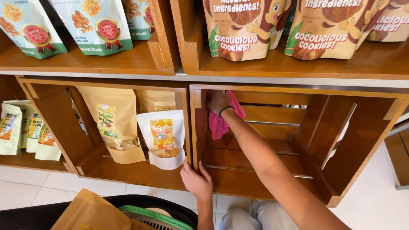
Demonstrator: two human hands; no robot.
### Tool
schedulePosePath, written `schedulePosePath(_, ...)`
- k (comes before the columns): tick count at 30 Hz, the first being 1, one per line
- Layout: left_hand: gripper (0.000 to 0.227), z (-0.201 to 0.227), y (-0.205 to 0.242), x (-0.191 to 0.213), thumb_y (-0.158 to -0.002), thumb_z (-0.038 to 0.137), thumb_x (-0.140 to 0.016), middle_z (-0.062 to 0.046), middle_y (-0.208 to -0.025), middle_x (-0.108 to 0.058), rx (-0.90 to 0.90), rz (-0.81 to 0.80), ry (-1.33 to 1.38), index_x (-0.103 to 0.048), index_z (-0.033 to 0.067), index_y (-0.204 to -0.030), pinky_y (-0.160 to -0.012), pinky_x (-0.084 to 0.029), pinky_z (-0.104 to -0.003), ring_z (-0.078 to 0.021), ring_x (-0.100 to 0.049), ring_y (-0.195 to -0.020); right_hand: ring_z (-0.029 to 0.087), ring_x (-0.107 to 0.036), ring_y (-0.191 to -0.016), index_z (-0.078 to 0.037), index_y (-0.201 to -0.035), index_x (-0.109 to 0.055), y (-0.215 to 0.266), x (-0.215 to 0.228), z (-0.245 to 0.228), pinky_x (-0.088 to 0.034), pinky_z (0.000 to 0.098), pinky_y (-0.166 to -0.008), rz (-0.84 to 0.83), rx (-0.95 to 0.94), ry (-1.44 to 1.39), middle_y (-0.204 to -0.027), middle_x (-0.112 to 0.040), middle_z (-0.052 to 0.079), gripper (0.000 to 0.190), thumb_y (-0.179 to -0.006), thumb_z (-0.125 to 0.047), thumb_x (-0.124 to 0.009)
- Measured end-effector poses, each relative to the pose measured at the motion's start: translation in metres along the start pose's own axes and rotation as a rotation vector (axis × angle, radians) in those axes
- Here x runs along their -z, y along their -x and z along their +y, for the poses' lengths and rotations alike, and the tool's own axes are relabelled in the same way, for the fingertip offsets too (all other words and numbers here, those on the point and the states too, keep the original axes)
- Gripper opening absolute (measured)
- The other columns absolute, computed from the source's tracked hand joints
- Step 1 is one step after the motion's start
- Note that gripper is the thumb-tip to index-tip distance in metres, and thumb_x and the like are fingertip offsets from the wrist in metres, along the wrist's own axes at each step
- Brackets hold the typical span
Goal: Clean and organize products on wooden shelves in a grocery store using a cleaning cloth.
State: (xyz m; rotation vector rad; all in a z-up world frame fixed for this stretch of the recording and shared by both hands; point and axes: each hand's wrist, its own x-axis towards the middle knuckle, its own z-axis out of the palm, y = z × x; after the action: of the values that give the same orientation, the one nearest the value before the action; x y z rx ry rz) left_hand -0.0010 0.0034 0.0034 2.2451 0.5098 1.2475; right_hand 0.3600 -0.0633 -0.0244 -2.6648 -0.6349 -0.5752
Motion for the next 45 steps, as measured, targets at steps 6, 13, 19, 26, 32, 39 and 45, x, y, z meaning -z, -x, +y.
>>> schedulePosePath(6, 0.053, -0.001, 0.001, 0.002, -0.096, 0.016, -0.068, -0.021, -0.106, -0.058, -0.01, 0.0, -0.002, -0.047, -0.0015, -0.142, -0.083, -0.047, -0.049, -0.0423, -0.057, -0.096, 0.035, -0.057, -0.132, -0.007, -0.134, -0.064, 0.039, 0.123, 0.028, -0.042, 0.0522, -0.114, -0.417, -0.325, 0.198, -0.135, -0.066, 0.022, 0.047, -0.107, -0.037, -0.039)
schedulePosePath(13, 0.054, -0.003, 0.001, 0.0, -0.095, 0.017, -0.068, -0.021, -0.104, -0.057, 0.016, -0.045, -0.013, -0.047, -0.0012, -0.142, -0.082, -0.047, -0.05, -0.0429, -0.057, -0.095, 0.036, -0.05, -0.142, -0.001, -0.138, -0.059, 0.109, 0.159, 0.173, -0.026, 0.0594, -0.128, -0.415, -0.54, 0.277, -0.147, -0.057, 0.021, 0.048, -0.11, -0.034, -0.037)
schedulePosePath(19, 0.053, -0.001, 0.002, -0.002, -0.097, 0.017, -0.067, -0.021, -0.108, -0.058, 0.005, -0.024, 0.001, -0.047, -0.0015, -0.142, -0.083, -0.047, -0.05, -0.0426, -0.057, -0.098, 0.045, -0.026, -0.148, -0.008, -0.157, -0.033, 0.13, 0.169, 0.205, -0.029, 0.0618, -0.118, -0.196, -0.662, 0.204, -0.165, -0.029, 0.012, 0.064, -0.099, -0.032, -0.044)
schedulePosePath(26, 0.053, -0.004, 0.004, -0.001, -0.096, 0.018, -0.068, -0.021, -0.108, -0.059, 0.015, -0.033, -0.023, -0.048, -0.0017, -0.141, -0.084, -0.047, -0.05, -0.0427, -0.057, -0.098, 0.056, -0.021, -0.144, -0.009, -0.157, -0.029, 0.142, 0.16, 0.187, -0.03, 0.0687, -0.108, 0.089, -0.802, -0.039, -0.166, -0.023, 0.011, 0.069, -0.1, -0.043, -0.05)
schedulePosePath(32, 0.053, -0.004, 0.006, -0.001, -0.098, 0.018, -0.068, -0.021, -0.108, -0.058, 0.004, -0.018, -0.022, -0.048, -0.0015, -0.142, -0.084, -0.046, -0.05, -0.0424, -0.056, -0.098, 0.036, -0.05, -0.126, -0.01, -0.124, -0.058, 0.202, 0.052, 0.27, -0.046, 0.0528, -0.114, 0.648, -0.68, -0.59, -0.136, -0.058, 0.009, 0.038, -0.105, -0.04, -0.069)
schedulePosePath(39, 0.054, -0.003, 0.006, 0.001, -0.098, 0.019, -0.067, -0.022, -0.109, -0.058, 0.002, -0.018, -0.034, -0.047, -0.0016, -0.144, -0.085, -0.046, -0.05, -0.0439, -0.056, -0.099, 0.015, -0.06, -0.093, -0.01, -0.125, -0.055, 0.187, 0.136, 0.171, -0.052, 0.0367, -0.08, 0.393, -1.252, -1.102, -0.106, -0.063, 0.001, 0.05, -0.1, -0.051, -0.067)
schedulePosePath(45, 0.055, 0.0, 0.005, -0.004, -0.098, 0.018, -0.066, -0.023, -0.108, -0.058, 0.001, -0.013, -0.025, -0.046, -0.0023, -0.144, -0.085, -0.046, -0.051, -0.0441, -0.056, -0.099, 0.027, -0.049, -0.09, 0.002, -0.116, -0.068, 0.189, 0.027, 0.259, -0.041, 0.0443, -0.08, 0.632, -0.836, -1.157, -0.103, -0.057, 0.01, 0.036, -0.102, -0.031, -0.069)
